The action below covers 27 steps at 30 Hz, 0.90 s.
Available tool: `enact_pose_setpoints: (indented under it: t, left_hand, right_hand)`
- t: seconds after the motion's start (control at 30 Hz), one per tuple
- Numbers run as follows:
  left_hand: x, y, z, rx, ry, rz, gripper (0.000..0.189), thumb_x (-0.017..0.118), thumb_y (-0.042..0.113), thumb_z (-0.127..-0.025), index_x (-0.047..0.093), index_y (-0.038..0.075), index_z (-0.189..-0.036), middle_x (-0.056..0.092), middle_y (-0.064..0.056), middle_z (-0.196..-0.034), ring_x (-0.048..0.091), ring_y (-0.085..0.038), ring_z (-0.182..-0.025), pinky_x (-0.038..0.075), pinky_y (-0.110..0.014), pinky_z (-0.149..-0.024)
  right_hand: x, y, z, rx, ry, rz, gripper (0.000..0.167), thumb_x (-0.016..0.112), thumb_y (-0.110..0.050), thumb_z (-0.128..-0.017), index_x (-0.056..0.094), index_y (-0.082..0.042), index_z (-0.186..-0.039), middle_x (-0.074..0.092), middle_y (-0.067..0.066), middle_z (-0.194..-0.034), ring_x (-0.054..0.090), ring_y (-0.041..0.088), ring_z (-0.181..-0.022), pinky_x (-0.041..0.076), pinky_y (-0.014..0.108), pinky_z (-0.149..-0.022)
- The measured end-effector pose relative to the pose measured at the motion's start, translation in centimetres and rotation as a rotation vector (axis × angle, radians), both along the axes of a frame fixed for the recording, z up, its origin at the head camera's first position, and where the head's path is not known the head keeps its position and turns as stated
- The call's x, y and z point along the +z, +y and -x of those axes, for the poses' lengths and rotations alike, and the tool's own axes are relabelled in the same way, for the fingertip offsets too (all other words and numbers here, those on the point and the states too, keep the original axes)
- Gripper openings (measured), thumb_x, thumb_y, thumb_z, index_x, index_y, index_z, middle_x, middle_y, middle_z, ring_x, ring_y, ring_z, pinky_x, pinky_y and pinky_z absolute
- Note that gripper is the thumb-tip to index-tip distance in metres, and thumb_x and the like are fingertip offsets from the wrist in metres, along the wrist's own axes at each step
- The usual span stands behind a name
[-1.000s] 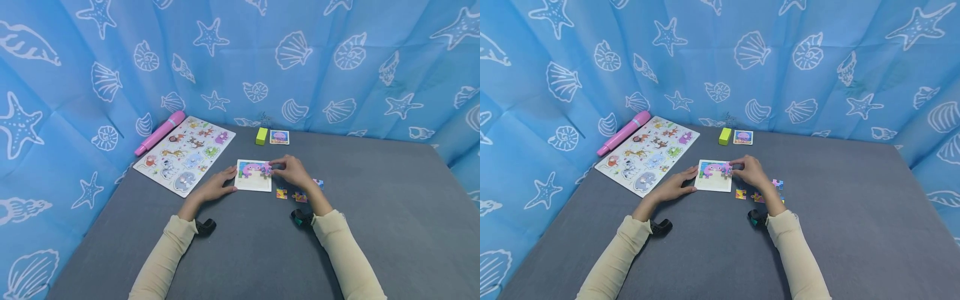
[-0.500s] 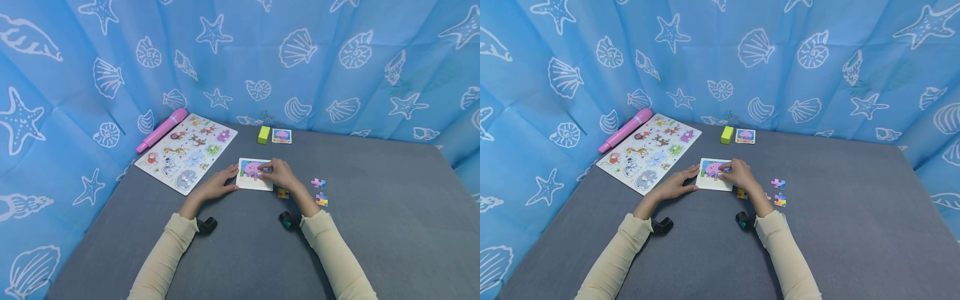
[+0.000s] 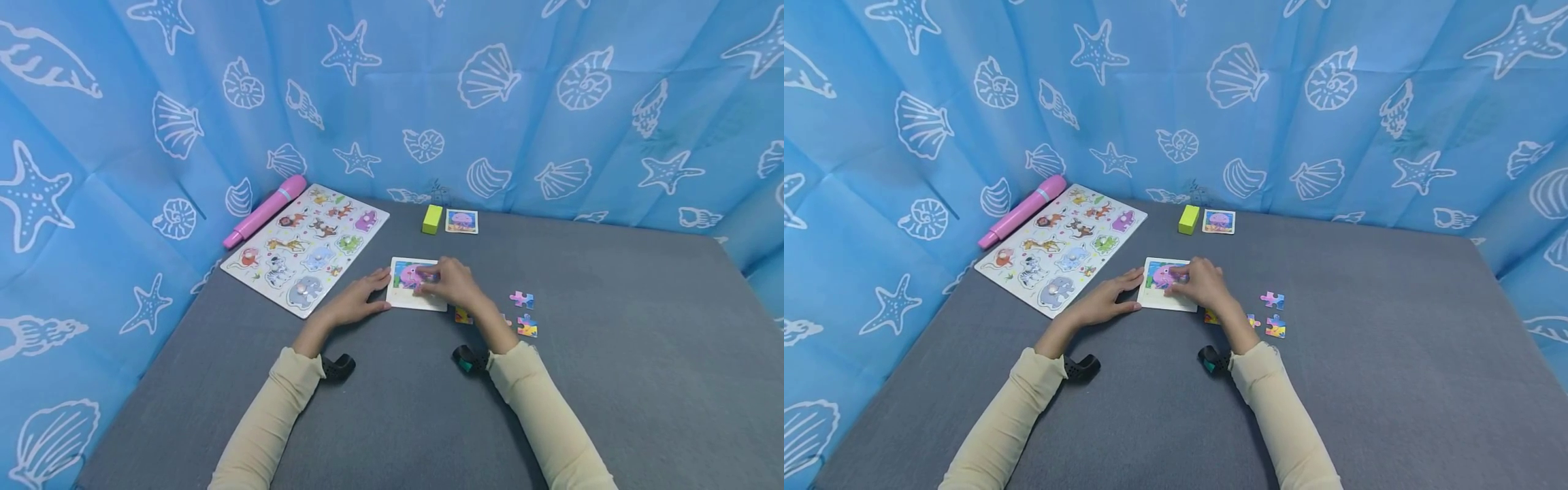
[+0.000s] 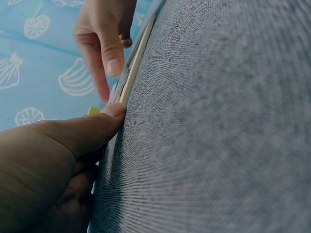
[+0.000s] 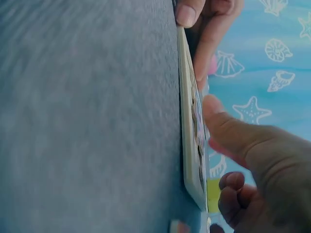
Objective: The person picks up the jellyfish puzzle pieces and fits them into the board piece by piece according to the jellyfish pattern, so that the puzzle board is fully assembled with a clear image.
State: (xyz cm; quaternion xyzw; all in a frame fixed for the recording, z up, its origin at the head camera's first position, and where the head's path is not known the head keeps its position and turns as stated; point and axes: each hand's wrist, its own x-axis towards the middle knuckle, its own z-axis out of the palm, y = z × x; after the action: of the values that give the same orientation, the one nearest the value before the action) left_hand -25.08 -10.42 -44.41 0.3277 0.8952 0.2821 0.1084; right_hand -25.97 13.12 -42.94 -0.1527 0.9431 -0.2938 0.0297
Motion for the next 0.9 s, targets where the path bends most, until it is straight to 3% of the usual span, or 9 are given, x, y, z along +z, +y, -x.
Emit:
enact_pose_setpoints:
  t: [0.3, 0.43, 0.63, 0.9]
  left_hand:
    - [0.1, 0.0, 0.0, -0.003, 0.0, -0.001, 0.064, 0.058, 0.027, -0.091, 0.03, 0.001, -0.142, 0.022, -0.011, -0.152, 0.018, -0.028, -0.141, 0.019, -0.047, -0.113]
    - [-0.1, 0.0, 0.0, -0.002, 0.004, -0.007, 0.064, 0.058, 0.026, -0.09, 0.03, 0.001, -0.142, 0.022, -0.012, -0.152, 0.018, -0.029, -0.141, 0.019, -0.047, -0.113]
    - [-0.1, 0.2, -0.2, -0.013, 0.009, -0.013, 0.065, 0.059, 0.025, -0.09, 0.029, 0.0, -0.142, 0.022, -0.014, -0.152, 0.019, -0.03, -0.141, 0.02, -0.047, -0.113]
    - [0.1, 0.1, -0.3, -0.001, 0.023, -0.021, 0.064, 0.059, 0.024, -0.09, 0.031, -0.001, -0.141, 0.023, -0.014, -0.151, 0.02, -0.03, -0.14, 0.021, -0.047, -0.113]
  right_hand:
    - [0.2, -0.7, 0.3, -0.084, -0.072, -0.017, 0.044, 0.078, -0.033, -0.071, 0.067, -0.015, -0.11, 0.068, 0.011, -0.093, 0.058, 0.023, -0.082, 0.037, 0.049, -0.083]
    - [0.1, -0.5, 0.3, -0.074, -0.076, -0.022, 0.046, 0.078, -0.034, -0.072, 0.066, -0.016, -0.113, 0.067, 0.011, -0.089, 0.055, 0.021, -0.077, 0.036, 0.043, -0.076]
    - [-0.2, 0.9, -0.3, -0.027, -0.039, 0.046, 0.046, 0.075, -0.03, -0.075, 0.064, -0.012, -0.116, 0.049, 0.007, -0.073, 0.035, 0.017, -0.064, 0.025, 0.028, -0.059]
    - [0.5, 4.9, -1.0, -0.027, -0.008, 0.118, 0.042, 0.074, -0.019, -0.078, 0.064, -0.007, -0.117, 0.038, 0.004, -0.066, 0.029, 0.017, -0.062, 0.025, 0.028, -0.057]
